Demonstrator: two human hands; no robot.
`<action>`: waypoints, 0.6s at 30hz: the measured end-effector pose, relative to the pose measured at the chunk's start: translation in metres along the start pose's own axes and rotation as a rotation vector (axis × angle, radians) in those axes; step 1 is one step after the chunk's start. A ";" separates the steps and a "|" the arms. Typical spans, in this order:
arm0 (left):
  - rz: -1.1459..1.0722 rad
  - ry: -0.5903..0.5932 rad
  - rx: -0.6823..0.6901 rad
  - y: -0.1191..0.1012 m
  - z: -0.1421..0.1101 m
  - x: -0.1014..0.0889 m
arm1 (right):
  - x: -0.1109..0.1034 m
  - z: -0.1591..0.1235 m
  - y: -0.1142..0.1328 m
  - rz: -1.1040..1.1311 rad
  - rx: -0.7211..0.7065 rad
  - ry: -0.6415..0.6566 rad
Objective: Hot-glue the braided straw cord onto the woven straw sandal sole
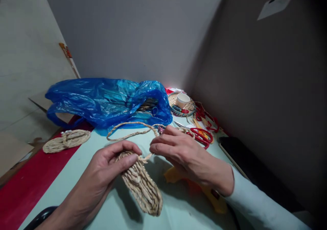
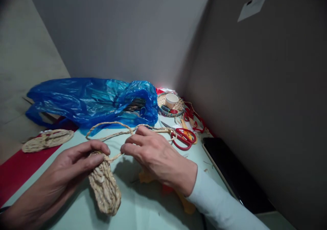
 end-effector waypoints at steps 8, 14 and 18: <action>-0.077 -0.148 -0.049 0.011 0.002 -0.013 | 0.002 -0.015 0.020 -0.156 -0.053 -0.139; 0.138 -0.200 0.022 0.003 0.003 -0.022 | 0.006 -0.014 0.022 -0.113 0.017 -0.104; 0.289 -0.203 0.072 -0.005 0.002 -0.022 | 0.017 -0.014 0.000 -0.005 0.195 0.095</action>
Point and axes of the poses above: each hand's wrist, its own z-axis towards the middle knuckle, its own x-axis out of the palm, y = z × x, the point moved 8 cm from there along z, towards the middle knuckle, and after that the axes turned 3 degrees about y, right-handed, at the moved point
